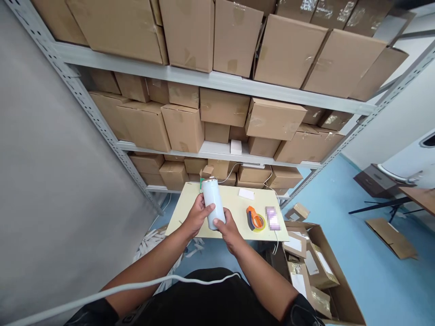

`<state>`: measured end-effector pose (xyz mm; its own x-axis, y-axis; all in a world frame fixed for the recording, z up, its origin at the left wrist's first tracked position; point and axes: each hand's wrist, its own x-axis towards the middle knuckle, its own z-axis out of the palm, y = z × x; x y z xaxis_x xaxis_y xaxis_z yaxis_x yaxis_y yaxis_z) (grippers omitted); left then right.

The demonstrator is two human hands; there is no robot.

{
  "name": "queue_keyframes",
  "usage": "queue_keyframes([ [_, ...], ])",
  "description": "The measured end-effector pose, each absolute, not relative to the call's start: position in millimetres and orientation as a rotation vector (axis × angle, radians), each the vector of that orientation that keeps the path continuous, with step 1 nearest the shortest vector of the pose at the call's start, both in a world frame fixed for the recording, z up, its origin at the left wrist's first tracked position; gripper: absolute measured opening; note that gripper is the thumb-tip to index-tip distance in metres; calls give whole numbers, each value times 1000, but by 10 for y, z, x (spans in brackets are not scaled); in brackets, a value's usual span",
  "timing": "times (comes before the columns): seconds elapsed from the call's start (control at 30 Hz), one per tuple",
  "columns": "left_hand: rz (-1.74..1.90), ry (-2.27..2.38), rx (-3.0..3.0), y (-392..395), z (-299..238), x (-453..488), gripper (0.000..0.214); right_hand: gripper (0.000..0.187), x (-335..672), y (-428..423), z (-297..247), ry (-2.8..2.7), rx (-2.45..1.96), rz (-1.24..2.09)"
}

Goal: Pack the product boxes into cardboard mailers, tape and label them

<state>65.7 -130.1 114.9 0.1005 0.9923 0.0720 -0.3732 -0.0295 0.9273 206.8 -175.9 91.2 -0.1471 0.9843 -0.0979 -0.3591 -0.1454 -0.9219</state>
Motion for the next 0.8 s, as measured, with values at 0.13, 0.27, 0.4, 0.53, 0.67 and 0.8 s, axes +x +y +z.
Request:
queue_keyframes([
  [0.13,1360,857,1054,-1390,1195,790,70,61,2117,-1778,988,-975,-956,1491],
  [0.27,1221,709,974,-1381,1247,878,54,52,2348,-1797,1077,-863,-727,1776],
  [0.4,1061,568,881,-1338,1251,1067,51,50,2707,-1763,1062,-801,-592,1990],
  [0.53,1091,640,872,-1357,1225,1395,50,49,3062,-1693,974,-783,-586,2092],
  [0.67,1214,752,919,-1355,1213,1738,57,52,3364,-1616,895,-782,-714,1987],
  [0.8,1355,837,998,-1293,1177,2034,66,55,3587,-1524,823,-940,-879,1726],
])
